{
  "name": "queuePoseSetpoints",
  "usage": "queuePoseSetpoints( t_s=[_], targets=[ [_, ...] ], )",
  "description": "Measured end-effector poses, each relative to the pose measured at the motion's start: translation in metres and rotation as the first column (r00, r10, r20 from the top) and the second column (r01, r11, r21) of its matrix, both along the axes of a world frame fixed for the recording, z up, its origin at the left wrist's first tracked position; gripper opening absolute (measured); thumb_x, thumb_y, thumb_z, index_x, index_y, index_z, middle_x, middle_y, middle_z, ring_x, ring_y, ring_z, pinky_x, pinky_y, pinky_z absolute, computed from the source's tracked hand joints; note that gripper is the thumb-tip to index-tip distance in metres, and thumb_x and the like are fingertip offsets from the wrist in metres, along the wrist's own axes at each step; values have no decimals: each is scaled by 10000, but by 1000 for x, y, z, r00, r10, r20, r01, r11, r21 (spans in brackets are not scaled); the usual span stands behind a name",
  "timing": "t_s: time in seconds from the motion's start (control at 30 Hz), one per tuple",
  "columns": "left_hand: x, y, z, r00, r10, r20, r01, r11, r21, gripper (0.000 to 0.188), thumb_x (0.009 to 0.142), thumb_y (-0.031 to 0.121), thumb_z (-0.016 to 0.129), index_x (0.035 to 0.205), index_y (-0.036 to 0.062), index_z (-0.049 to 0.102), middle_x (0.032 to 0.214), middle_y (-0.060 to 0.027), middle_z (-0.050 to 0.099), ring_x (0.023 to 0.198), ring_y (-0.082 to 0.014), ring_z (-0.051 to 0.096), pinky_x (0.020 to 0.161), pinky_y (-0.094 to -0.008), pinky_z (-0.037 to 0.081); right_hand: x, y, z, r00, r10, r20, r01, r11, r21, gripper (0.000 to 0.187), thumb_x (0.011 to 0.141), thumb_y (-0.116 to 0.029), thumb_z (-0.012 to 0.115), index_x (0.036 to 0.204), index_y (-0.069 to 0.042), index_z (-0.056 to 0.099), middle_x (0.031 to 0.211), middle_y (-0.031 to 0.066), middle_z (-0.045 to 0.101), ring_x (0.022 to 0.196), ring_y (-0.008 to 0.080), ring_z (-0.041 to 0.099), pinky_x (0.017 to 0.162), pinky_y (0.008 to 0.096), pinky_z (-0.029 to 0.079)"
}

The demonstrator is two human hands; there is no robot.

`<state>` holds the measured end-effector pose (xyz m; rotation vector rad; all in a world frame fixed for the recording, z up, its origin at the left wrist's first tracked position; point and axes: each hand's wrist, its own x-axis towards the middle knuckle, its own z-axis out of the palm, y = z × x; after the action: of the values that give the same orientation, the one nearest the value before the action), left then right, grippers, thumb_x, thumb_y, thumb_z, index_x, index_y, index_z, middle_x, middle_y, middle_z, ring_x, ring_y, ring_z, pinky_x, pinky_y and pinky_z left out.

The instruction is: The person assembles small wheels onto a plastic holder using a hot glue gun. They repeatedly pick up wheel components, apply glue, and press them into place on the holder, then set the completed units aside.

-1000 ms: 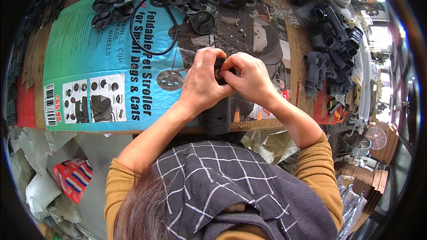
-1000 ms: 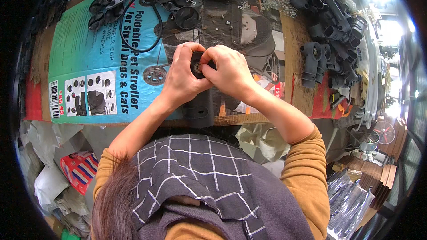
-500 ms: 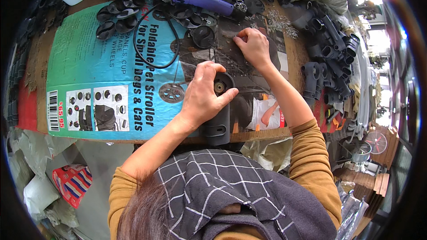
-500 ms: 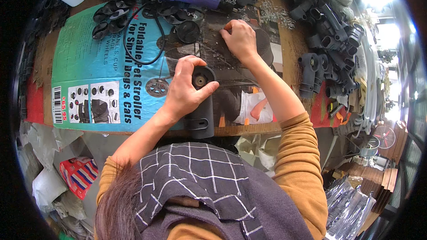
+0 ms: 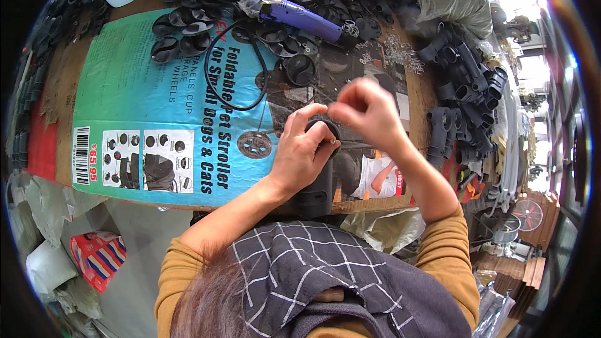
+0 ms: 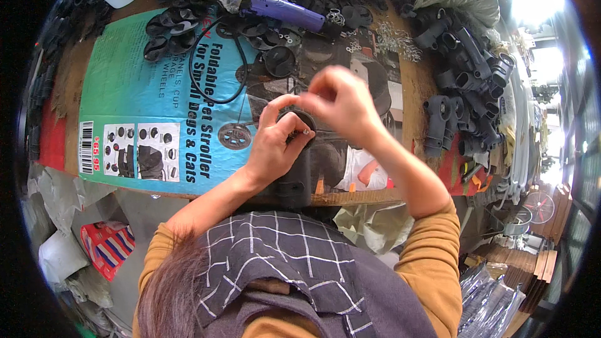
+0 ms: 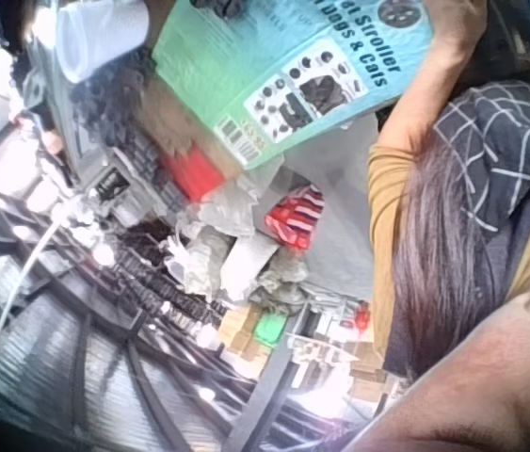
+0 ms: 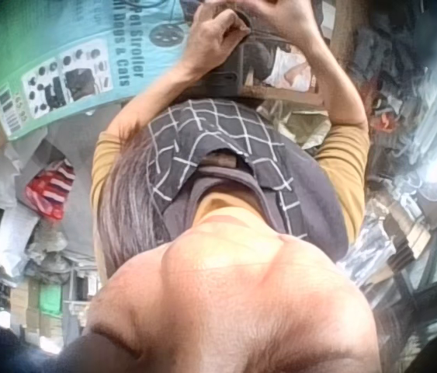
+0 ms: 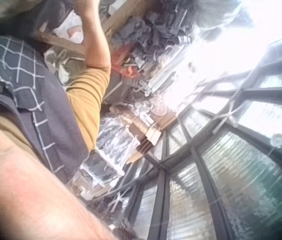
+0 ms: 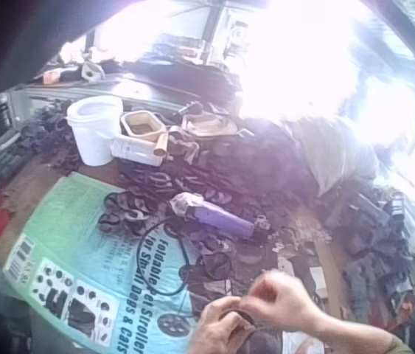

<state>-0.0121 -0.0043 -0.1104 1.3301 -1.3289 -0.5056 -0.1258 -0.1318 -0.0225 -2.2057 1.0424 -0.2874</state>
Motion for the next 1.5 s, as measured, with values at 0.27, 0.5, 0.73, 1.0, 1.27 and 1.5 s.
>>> queuePoseSetpoints(
  t_s=[0.27, 0.5, 0.73, 1.0, 1.27, 1.5],
  targets=[
    [2, -2, 4, 999, -29, -26, 29, 1000, 10, 139, 764, 87, 763, 805, 42, 638, 1272, -170, 527, 1189, -360, 489, 1000, -422, 394, 120, -133, -53, 944, 70, -322, -212, 876, -433, 614, 712, -167, 761, 1251, -51, 489, 1165, 184, 612, 1155, 362, 564, 967, 440, 463],
    [0, -2, 1, 999, 5, -35, -5, 1000, -8, 174, 751, 111, 772, 807, 55, 617, 1244, -142, 543, 1144, -369, 506, 965, -448, 421, 62, -89, -3, 981, 49, 185, 24, 927, -373, 711, 646, -149, 785, 1212, -66, 363, 996, 167, 596, 899, 299, 620, 799, 408, 497],
    [0, -4, 0, 1000, -8, -22, 8, 1000, -19, 169, 752, 115, 773, 818, 60, 627, 1215, -120, 563, 1131, -355, 517, 952, -436, 429, 6, -9, -12, 653, -187, 734, 196, 978, 75, 642, 759, -66, 730, 1216, -65, 279, 981, 119, 577, 840, 150, 592, 736, 310, 513],
    [-2, -3, -1, 999, -3, -37, 4, 1000, 7, 155, 761, 104, 775, 842, 62, 650, 1208, -111, 564, 1103, -341, 519, 928, -430, 433, -19, 33, 32, 271, -223, 936, -40, 969, 242, 525, 885, -460, 607, 1236, -116, 424, 839, 131, 585, 706, 254, 580, 688, 414, 487],
    [0, -4, -1, 1000, -24, -20, 24, 1000, 6, 144, 763, 62, 772, 828, 55, 644, 1236, -120, 543, 1128, -291, 508, 924, -365, 427, -14, 50, 42, 380, -268, 885, -51, 950, 310, 705, 801, -702, 527, 921, -8, 561, 826, 99, 560, 730, 221, 560, 723, 375, 437],
    [0, -3, 1, 999, -24, -21, 25, 999, 27, 150, 752, 66, 777, 811, 55, 640, 1237, -118, 547, 1120, -301, 499, 946, -384, 399, -17, 54, 38, 342, -292, 893, -83, 937, 338, 711, 790, -709, 531, 910, -9, 562, 828, 104, 566, 733, 219, 563, 735, 369, 435]
  ],
)
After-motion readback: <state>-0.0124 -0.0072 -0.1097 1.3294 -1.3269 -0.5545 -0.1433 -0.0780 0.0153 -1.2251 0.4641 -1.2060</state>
